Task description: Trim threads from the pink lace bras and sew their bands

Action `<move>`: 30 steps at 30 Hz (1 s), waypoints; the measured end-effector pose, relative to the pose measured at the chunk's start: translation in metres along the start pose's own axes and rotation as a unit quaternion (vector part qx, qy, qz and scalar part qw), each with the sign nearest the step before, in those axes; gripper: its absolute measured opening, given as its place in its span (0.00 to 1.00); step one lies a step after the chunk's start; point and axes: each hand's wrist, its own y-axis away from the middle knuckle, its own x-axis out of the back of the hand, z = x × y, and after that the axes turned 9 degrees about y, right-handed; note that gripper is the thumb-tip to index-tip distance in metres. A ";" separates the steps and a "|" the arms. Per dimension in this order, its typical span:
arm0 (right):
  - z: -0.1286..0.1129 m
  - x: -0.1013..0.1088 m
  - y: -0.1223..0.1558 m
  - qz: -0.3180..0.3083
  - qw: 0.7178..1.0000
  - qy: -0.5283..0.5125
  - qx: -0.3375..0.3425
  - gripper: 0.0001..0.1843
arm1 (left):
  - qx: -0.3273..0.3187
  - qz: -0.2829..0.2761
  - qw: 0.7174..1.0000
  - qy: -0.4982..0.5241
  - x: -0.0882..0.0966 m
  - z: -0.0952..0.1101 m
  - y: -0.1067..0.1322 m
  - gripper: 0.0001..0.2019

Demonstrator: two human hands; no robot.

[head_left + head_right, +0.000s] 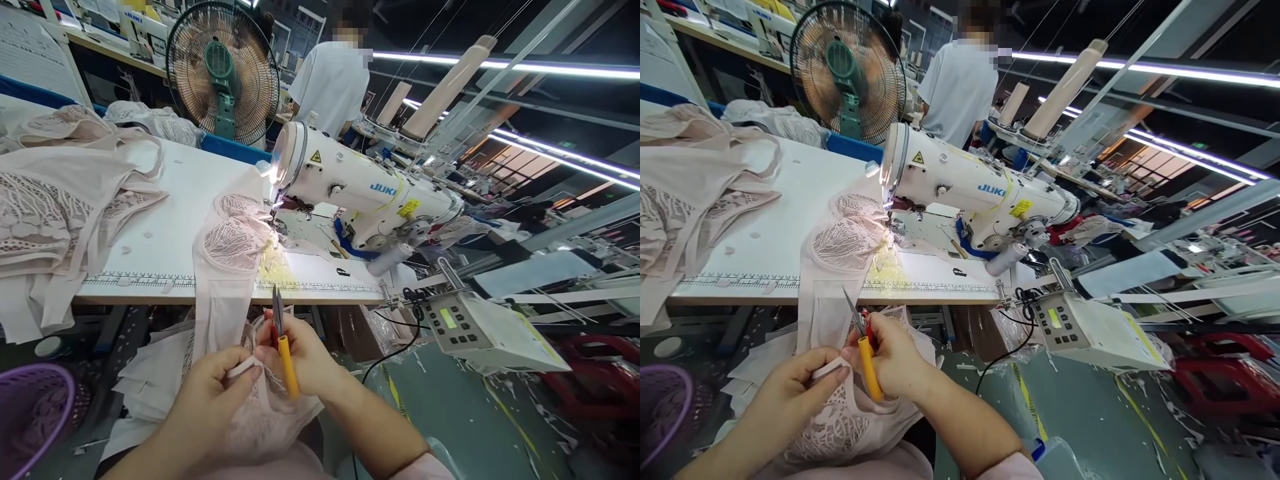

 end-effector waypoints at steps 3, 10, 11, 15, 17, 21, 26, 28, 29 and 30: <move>0.008 0.012 0.000 -0.076 0.997 0.007 -0.005 0.25 | 0.051 -0.004 0.997 0.060 0.002 0.004 -0.002 0.15; 0.030 0.041 0.017 -0.294 0.931 0.209 0.052 0.33 | 0.101 -0.017 0.987 0.125 0.011 0.010 -0.006 0.16; 0.031 0.041 0.019 -0.294 0.927 0.226 0.052 0.34 | 0.110 -0.021 0.985 0.130 0.011 0.009 -0.007 0.17; 0.034 0.036 0.025 -0.289 0.913 0.284 0.041 0.36 | 0.140 -0.039 0.982 0.121 0.014 0.006 -0.011 0.17; 0.033 0.034 0.025 -0.289 0.903 0.318 0.025 0.35 | 0.145 -0.042 0.982 0.118 0.015 0.005 -0.013 0.16; 0.030 0.034 0.023 -0.286 0.887 0.361 0.000 0.34 | 0.148 -0.045 0.980 0.128 0.019 0.006 -0.013 0.15; 0.029 0.033 0.025 -0.276 0.904 0.324 -0.015 0.34 | 0.157 -0.044 0.976 0.142 0.020 0.009 -0.013 0.15; 0.028 0.033 0.027 -0.269 0.912 0.308 -0.022 0.34 | 0.160 -0.047 0.973 0.161 0.021 0.009 -0.014 0.14; 0.028 0.032 0.028 -0.265 0.915 0.303 -0.026 0.34 | 0.161 -0.049 0.971 0.170 0.021 0.008 -0.015 0.13; 0.028 0.031 0.028 -0.261 0.917 0.299 -0.031 0.33 | 0.162 -0.051 0.969 0.179 0.021 0.007 -0.015 0.13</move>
